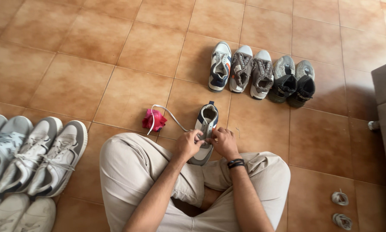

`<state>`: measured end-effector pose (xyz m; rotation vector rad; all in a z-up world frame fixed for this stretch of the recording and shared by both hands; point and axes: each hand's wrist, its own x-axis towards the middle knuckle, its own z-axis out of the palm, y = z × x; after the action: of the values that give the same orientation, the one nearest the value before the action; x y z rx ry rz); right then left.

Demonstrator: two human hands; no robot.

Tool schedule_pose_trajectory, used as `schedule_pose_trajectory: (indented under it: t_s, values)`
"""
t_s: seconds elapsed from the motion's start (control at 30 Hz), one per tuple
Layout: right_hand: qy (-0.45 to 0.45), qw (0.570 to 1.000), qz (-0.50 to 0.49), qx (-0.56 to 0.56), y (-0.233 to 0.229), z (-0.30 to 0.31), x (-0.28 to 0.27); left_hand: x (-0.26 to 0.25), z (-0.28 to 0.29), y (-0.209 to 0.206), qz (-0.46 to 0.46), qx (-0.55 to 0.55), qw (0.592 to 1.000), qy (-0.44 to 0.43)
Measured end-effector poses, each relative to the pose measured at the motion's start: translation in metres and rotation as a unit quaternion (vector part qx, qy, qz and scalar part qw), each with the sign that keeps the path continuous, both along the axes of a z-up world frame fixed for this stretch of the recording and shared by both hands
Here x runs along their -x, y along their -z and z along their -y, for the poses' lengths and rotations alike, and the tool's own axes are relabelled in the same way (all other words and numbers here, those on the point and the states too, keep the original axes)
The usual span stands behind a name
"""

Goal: The person sits on a tiled floor and threads a white shoelace through the eyelets of a single sneaker, pulling the lace tight and adjusting it repeatedly. Several other shoes are arranged nearby, but only one shoe is actively worked on during the clip.

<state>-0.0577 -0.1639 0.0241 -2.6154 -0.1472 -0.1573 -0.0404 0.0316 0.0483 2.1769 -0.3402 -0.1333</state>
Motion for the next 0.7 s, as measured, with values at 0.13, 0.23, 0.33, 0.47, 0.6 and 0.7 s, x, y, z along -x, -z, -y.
schedule_pose_trajectory:
  t_s: [0.13,0.23,0.33,0.47,0.6,0.7]
  values:
    - [-0.012,0.992,-0.067,-0.109,-0.006,0.009,-0.001,0.000,-0.006,-0.001,0.041,-0.027,0.999,0.007]
    - [0.020,0.973,-0.066,-0.222,-0.010,0.026,0.003,-0.004,-0.011,0.001,0.128,-0.104,0.986,0.014]
    - [0.043,0.964,-0.017,-0.262,-0.021,0.054,0.013,-0.006,-0.016,0.004,0.126,-0.105,0.986,0.010]
    - [0.139,0.990,0.001,-0.023,-0.024,0.060,0.023,-0.008,-0.013,0.009,0.088,0.009,0.996,0.027]
    - [0.072,0.995,0.032,0.068,-0.013,0.025,0.017,-0.016,-0.008,0.010,-0.081,0.133,0.986,0.059]
    - [0.045,0.998,-0.018,0.051,-0.006,0.002,0.010,-0.016,-0.005,0.012,-0.140,0.197,0.967,0.080]
